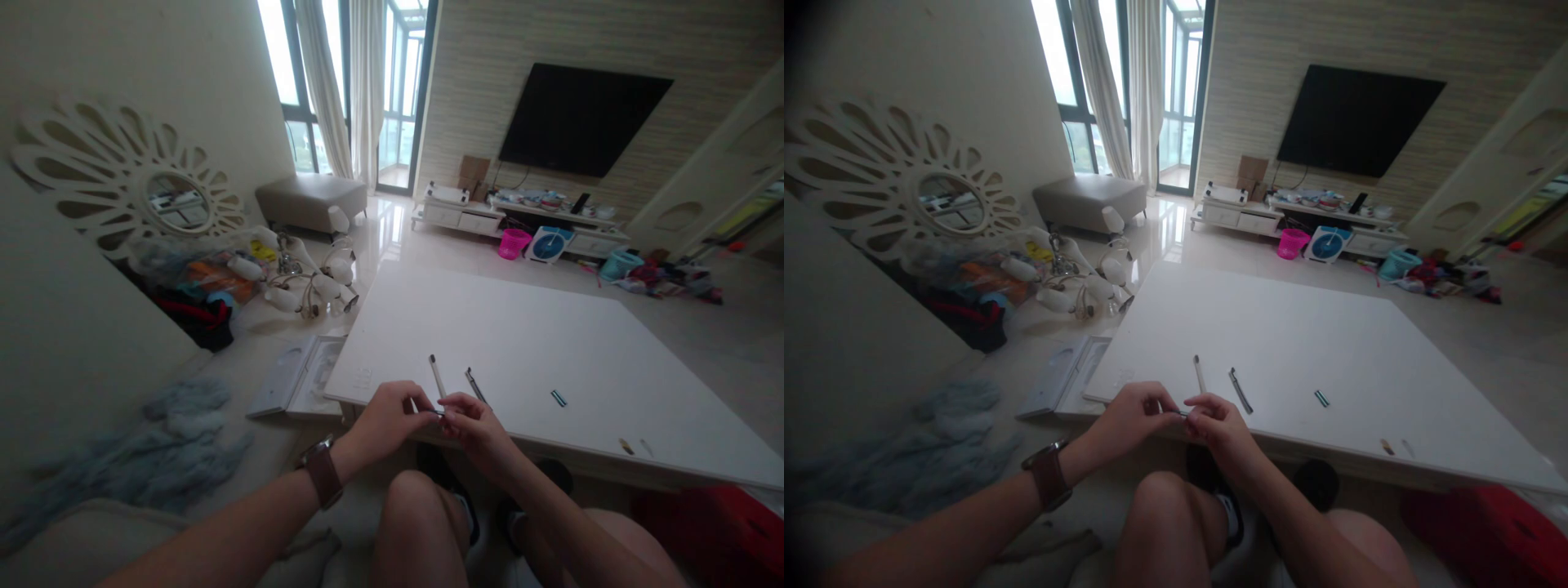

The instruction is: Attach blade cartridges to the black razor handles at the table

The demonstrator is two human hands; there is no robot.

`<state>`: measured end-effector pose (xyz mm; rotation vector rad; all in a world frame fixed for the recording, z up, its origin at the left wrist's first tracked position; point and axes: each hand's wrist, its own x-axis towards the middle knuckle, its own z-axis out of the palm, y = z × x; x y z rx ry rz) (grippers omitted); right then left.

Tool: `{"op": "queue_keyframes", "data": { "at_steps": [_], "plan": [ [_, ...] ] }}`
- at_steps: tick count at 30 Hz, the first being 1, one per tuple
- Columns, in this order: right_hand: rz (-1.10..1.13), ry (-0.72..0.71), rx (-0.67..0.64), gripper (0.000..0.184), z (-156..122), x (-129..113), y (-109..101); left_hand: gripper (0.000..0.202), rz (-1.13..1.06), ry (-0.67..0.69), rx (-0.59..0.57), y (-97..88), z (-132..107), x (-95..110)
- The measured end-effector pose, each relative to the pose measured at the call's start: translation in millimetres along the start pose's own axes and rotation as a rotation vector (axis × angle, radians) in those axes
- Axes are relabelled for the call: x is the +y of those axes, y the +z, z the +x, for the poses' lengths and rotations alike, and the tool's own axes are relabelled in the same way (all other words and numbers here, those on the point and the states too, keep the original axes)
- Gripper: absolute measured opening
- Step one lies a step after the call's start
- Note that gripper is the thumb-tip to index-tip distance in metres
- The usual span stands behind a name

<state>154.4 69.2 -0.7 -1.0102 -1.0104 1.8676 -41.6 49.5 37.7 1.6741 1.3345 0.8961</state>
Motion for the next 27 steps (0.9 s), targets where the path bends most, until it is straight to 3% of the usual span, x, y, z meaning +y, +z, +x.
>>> {"op": "queue_keyframes", "data": {
  "at_steps": [2, 8, 14, 19, 27],
  "plan": [
    [-0.027, 0.009, -0.021, 0.032, -0.9, -0.4, -0.5, 0.015, 0.004, -0.002, -0.002, -0.1, -0.1, 0.6],
    [-0.117, -0.022, -0.036, 0.021, -0.1, -0.5, -0.8, 0.016, -0.01, -0.017, 0.003, -1.7, -1.2, 4.7],
    [-0.043, -0.028, 0.015, 0.023, 2.8, 1.3, -1.1, 0.014, 0.004, -0.025, 0.008, -1.6, -0.1, 4.7],
    [-0.029, -0.003, -0.038, 0.033, 0.9, 1.9, -0.9, 0.016, -0.014, -0.022, 0.012, -0.5, -0.9, 2.2],
    [-0.155, -0.057, -0.057, 0.02, 2.1, 5.4, -3.6, 0.013, -0.017, -0.021, 0.004, -1.6, -1.5, 2.9]
  ]
}}
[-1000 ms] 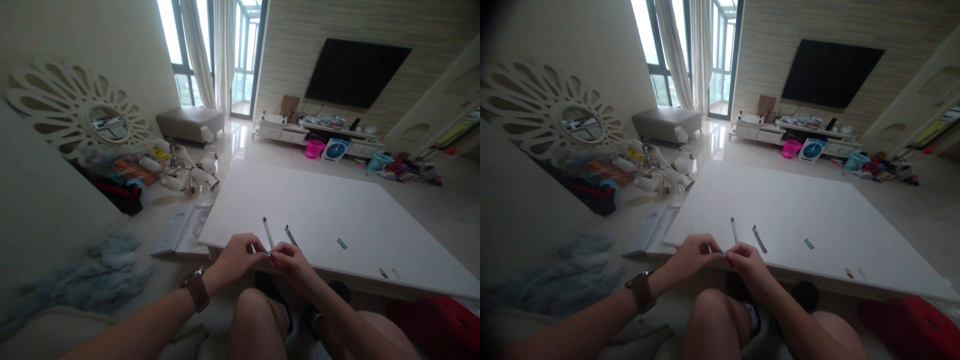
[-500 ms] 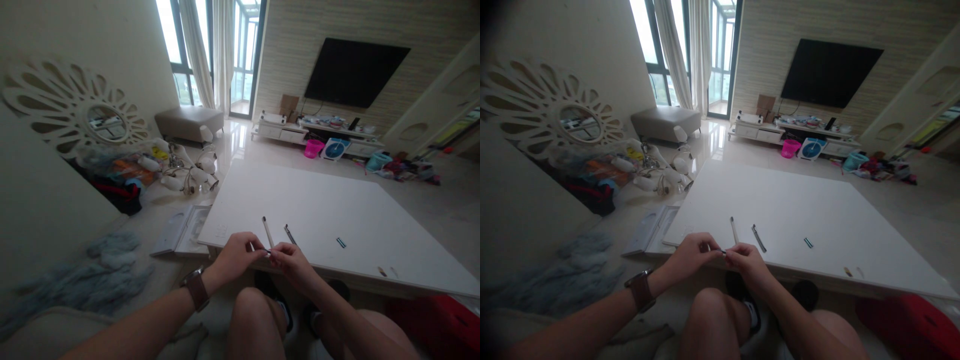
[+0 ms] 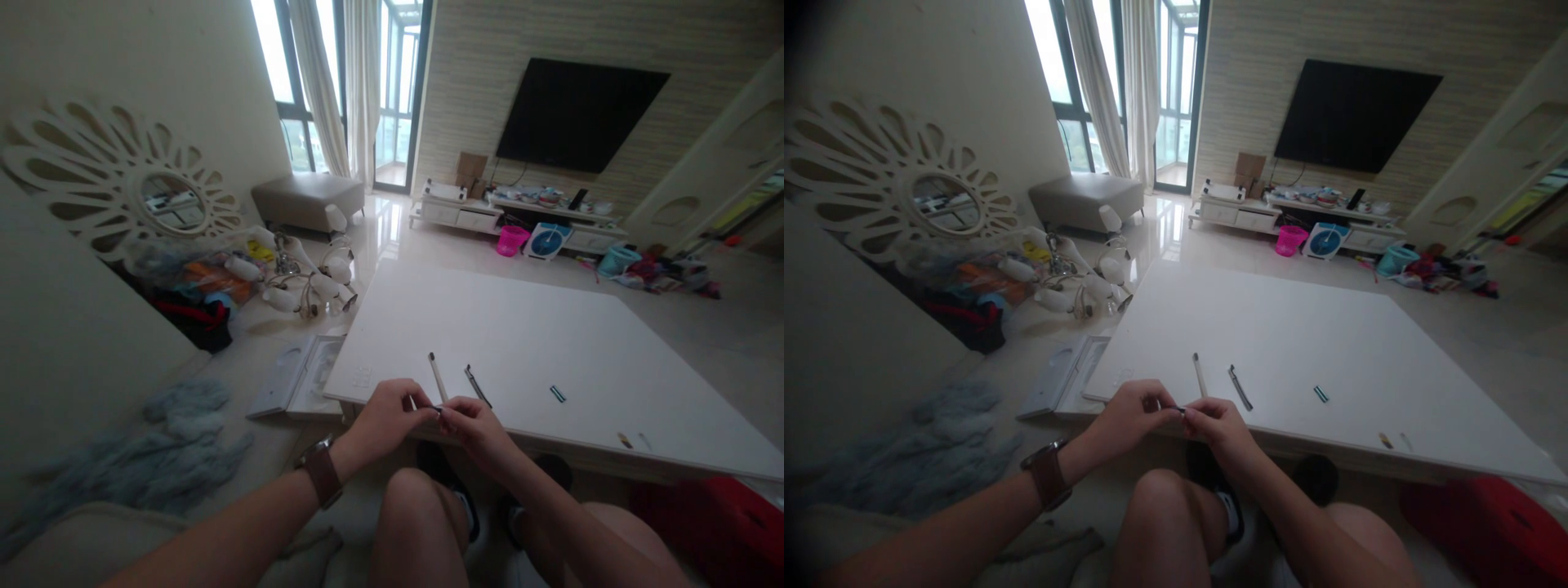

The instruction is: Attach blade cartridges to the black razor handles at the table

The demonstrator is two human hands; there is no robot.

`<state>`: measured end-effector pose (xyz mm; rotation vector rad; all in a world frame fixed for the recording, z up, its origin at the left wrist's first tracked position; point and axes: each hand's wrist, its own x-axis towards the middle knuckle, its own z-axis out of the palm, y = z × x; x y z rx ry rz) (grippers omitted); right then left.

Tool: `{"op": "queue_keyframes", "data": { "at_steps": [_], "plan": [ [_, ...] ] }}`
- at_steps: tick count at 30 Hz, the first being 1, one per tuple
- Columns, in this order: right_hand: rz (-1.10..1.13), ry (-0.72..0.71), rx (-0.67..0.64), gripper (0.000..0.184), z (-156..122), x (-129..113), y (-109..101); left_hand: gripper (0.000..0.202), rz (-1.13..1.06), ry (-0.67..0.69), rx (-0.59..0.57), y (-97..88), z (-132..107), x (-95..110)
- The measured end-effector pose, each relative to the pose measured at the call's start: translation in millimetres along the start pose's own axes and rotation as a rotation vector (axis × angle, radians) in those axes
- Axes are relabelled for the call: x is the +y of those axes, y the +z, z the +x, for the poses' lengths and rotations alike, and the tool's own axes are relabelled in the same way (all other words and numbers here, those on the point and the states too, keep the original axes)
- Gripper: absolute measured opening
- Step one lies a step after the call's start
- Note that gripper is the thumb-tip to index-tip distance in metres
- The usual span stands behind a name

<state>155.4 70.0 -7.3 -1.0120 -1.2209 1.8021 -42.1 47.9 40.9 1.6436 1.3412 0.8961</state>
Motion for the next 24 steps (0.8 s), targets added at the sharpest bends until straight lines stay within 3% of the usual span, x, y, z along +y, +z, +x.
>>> {"op": "queue_keyframes", "data": {
  "at_steps": [7, 11, 15, 24],
  "plan": [
    [0.06, -0.01, 0.074, 0.022, -0.5, -3.2, 1.5, 0.012, -0.01, -0.011, 0.002, -1.1, -0.8, 2.3],
    [0.083, 0.027, 0.01, 0.035, -1.6, -2.1, 4.2, 0.014, -0.016, -0.005, 0.0, 0.2, -0.4, -0.4],
    [0.058, 0.032, -0.05, 0.029, -3.0, 0.5, 4.3, 0.014, -0.017, -0.005, 0.002, 1.8, 1.4, -3.4],
    [-0.089, -0.051, 0.058, 0.022, 1.8, -3.4, 2.4, 0.009, -0.019, -0.003, 0.026, 0.6, 1.4, 1.9]
  ]
}}
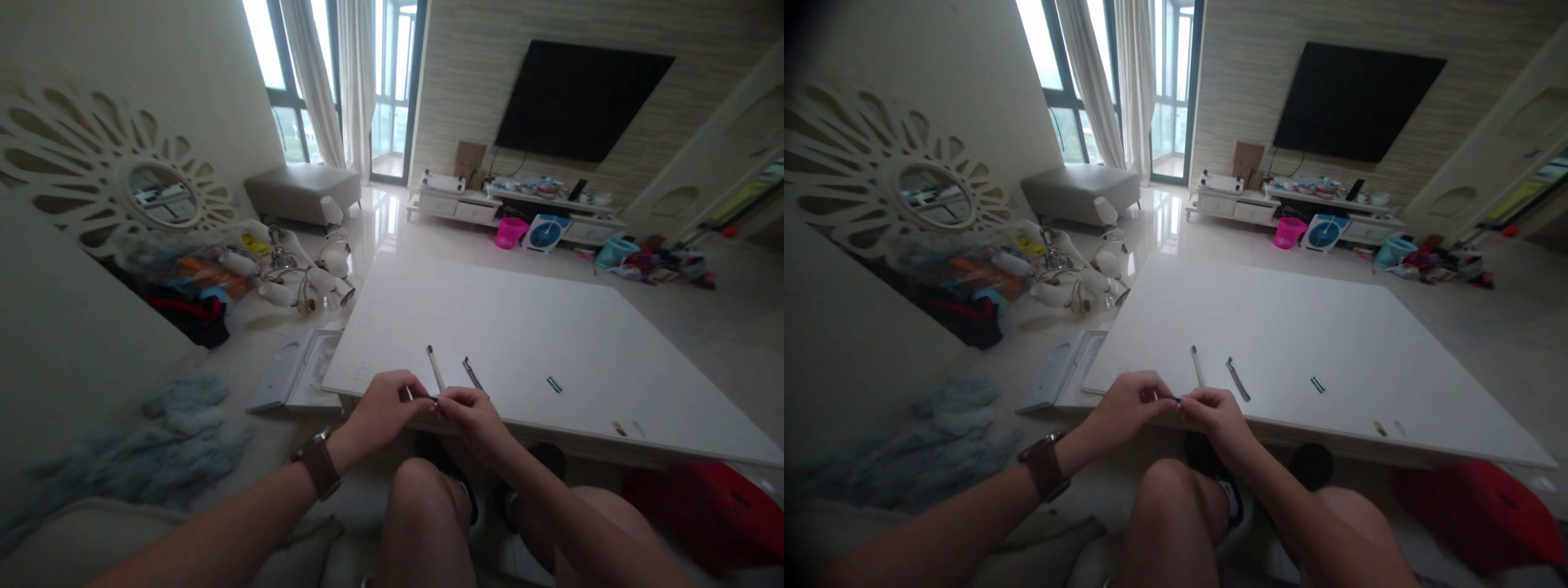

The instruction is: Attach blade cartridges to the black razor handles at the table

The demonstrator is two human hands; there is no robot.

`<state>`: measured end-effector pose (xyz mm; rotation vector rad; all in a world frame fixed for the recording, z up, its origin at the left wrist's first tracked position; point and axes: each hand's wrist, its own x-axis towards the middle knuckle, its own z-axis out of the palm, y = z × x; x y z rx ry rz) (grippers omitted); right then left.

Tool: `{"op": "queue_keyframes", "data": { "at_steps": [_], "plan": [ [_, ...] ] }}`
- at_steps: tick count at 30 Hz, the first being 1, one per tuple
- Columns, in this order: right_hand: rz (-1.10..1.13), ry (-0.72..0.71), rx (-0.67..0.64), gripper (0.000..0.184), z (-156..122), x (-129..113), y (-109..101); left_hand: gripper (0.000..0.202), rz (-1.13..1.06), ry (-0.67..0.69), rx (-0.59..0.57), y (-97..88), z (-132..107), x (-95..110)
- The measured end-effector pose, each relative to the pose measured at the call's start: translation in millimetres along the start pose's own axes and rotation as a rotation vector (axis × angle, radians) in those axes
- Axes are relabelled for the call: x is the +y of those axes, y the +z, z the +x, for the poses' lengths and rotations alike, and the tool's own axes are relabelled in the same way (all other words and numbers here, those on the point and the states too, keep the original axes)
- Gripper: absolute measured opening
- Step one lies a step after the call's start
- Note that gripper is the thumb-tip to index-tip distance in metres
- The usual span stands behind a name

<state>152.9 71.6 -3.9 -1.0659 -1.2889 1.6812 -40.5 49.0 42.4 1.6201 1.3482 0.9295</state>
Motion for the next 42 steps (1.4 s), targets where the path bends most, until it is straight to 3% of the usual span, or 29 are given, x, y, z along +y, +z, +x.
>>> {"op": "queue_keyframes", "data": {
  "at_steps": [6, 11, 18, 24, 32, 42],
  "plan": [
    [0.037, -0.002, 0.086, 0.02, -0.4, -0.1, -0.8, 0.01, -0.005, 0.0, 0.001, -1.8, -0.2, 1.4],
    [0.172, -0.016, 0.055, 0.025, -2.7, -1.5, -2.0, 0.01, -0.023, 0.004, -0.017, -1.9, 0.1, -1.0],
    [0.17, 0.006, 0.055, 0.025, -2.4, -3.5, -0.3, 0.015, 0.019, 0.01, -0.003, -2.7, 0.0, -3.4],
    [0.084, -0.038, 0.107, 0.027, -1.5, -3.1, -0.2, 0.035, -0.041, -0.044, -0.059, 1.6, -0.5, -8.9],
    [-0.049, -0.099, 0.089, 0.026, -9.1, -4.2, 1.3, 0.025, -0.142, -0.057, -0.15, 2.7, 1.5, -10.9],
    [0.087, -0.085, 0.143, 0.027, -5.7, -4.8, 3.2, 0.023, -0.218, -0.105, -0.183, 1.3, 2.3, -6.7]
  ]
}}
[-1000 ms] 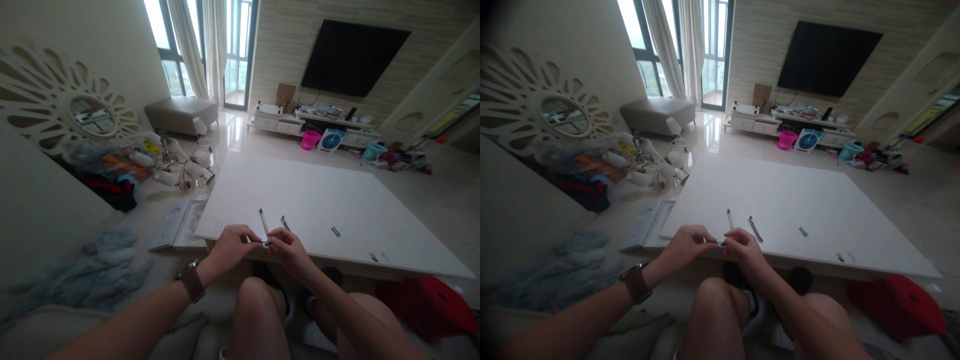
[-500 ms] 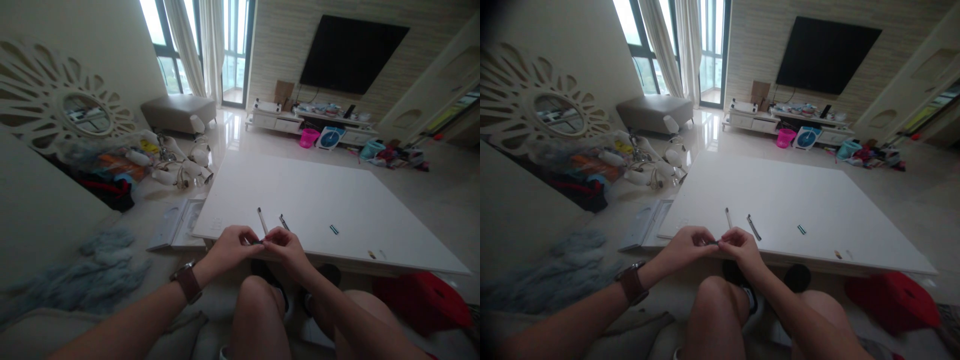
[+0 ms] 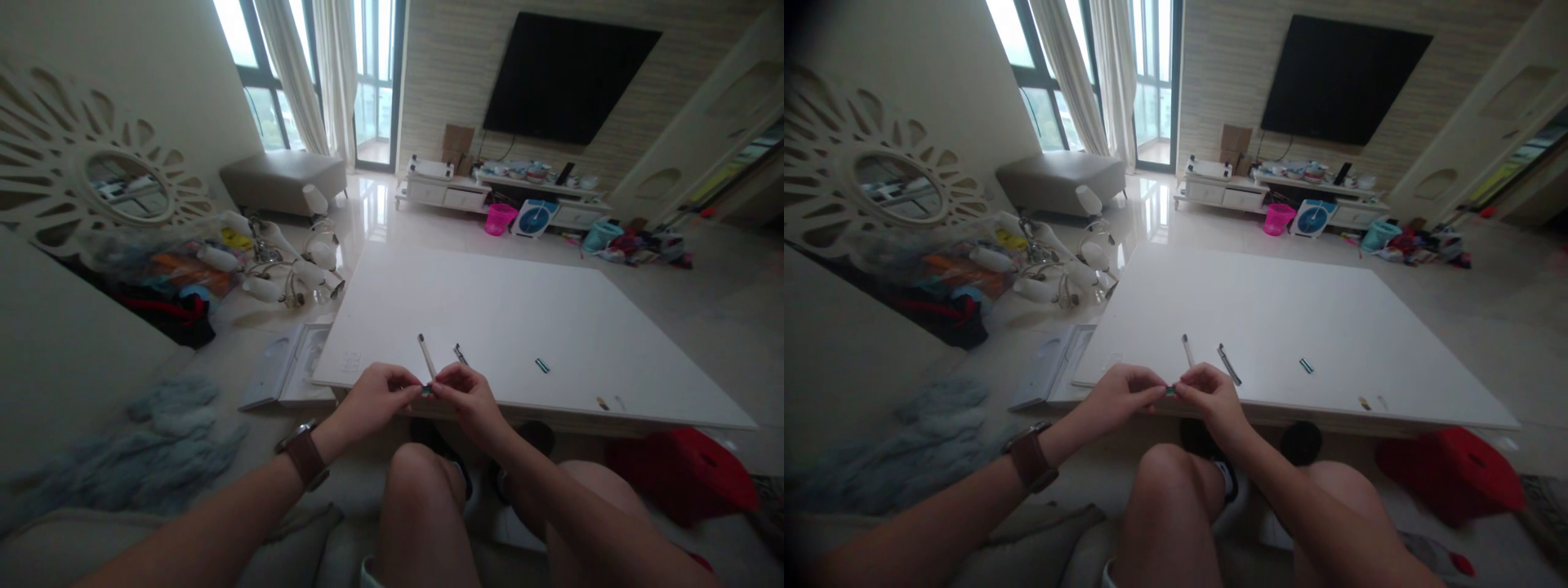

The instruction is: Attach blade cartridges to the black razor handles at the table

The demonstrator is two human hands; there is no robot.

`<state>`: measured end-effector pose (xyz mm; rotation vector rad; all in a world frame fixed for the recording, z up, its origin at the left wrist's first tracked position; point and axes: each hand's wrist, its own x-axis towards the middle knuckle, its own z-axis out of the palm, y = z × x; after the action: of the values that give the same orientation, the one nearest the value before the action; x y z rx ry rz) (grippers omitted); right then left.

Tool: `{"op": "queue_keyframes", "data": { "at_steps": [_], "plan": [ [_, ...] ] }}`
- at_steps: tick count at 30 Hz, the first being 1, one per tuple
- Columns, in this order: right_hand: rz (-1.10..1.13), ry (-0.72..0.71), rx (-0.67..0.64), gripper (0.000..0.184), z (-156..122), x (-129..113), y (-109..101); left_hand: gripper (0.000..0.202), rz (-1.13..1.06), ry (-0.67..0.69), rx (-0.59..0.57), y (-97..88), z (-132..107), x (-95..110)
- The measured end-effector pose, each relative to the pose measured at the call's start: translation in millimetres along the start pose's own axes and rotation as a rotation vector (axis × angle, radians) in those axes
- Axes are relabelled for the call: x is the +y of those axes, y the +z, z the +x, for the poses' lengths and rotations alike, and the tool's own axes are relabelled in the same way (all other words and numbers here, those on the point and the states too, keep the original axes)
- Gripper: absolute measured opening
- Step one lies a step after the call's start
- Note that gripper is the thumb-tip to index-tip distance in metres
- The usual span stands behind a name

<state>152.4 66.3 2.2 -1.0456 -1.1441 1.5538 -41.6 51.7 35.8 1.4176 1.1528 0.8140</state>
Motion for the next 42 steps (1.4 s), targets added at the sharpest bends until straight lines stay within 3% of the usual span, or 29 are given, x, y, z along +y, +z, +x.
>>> {"op": "queue_keyframes", "data": {
  "at_steps": [8, 19, 25, 30, 33, 42],
  "plan": [
    [0.036, -0.002, 0.013, 0.026, 3.7, 7.4, -4.0, 0.022, -0.042, -0.037, -0.023, 2.1, 1.5, -3.1],
    [0.05, -0.032, 0.055, 0.025, 7.2, 3.9, -7.3, 0.028, -0.053, -0.106, 0.228, -4.7, 6.9, -6.5],
    [0.06, -0.018, 0.053, 0.026, 6.4, -0.4, -2.7, 0.011, -0.202, -0.099, 0.239, -4.5, 7.2, -4.3],
    [0.062, 0.011, 0.049, 0.027, 3.3, -0.6, -2.3, 0.019, -0.224, -0.192, 0.096, 0.3, 4.5, 0.0],
    [0.069, 0.025, 0.012, 0.028, 1.3, 3.1, -2.0, 0.024, -0.176, -0.175, 0.028, 2.5, 2.3, 1.6],
    [0.025, -0.005, -0.036, 0.025, -1.1, 4.2, 1.1, 0.017, -0.138, -0.16, -0.022, 2.3, 2.5, 0.1]
  ]
}}
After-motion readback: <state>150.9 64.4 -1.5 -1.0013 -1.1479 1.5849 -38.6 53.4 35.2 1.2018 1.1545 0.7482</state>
